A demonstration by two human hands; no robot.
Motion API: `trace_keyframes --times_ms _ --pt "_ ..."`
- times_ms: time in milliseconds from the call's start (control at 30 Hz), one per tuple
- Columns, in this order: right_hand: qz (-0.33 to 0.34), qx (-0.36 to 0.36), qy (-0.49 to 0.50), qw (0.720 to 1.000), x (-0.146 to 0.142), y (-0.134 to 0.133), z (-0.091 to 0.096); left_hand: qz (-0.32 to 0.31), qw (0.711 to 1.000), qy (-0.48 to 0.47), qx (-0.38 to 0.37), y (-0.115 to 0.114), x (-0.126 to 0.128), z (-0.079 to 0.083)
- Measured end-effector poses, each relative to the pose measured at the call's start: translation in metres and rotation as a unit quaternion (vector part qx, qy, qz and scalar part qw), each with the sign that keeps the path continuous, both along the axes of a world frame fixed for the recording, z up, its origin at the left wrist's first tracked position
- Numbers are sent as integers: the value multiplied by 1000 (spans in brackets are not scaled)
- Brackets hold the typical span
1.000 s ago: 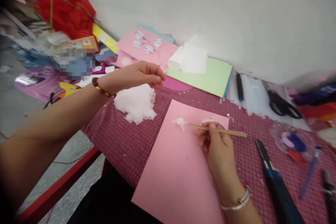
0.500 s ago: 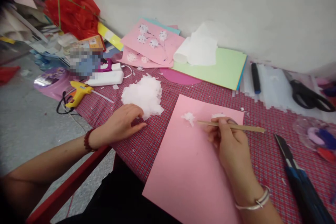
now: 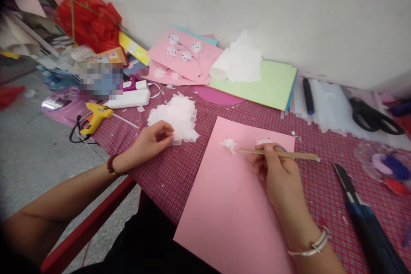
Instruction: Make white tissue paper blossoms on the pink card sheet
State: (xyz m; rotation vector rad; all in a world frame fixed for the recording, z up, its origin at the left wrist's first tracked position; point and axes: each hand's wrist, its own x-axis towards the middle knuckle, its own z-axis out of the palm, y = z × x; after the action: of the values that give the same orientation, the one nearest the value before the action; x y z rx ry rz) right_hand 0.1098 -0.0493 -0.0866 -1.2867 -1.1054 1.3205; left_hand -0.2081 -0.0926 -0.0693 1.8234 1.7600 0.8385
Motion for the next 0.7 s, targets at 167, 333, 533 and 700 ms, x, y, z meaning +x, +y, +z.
trace_keyframes --times_ms 167,333,533,700 --pt "-5 -14 1 1000 0 2 -1 26 967 -253 -27 13 -10 21" --pt "-11 -6 37 999 -2 0 2 -27 955 -294 -21 27 19 52" --pt "4 11 40 999 -2 1 2 -85 962 -259 -37 53 51 48" --pt "12 11 35 999 -1 2 0 -103 985 -129 -52 67 34 34"
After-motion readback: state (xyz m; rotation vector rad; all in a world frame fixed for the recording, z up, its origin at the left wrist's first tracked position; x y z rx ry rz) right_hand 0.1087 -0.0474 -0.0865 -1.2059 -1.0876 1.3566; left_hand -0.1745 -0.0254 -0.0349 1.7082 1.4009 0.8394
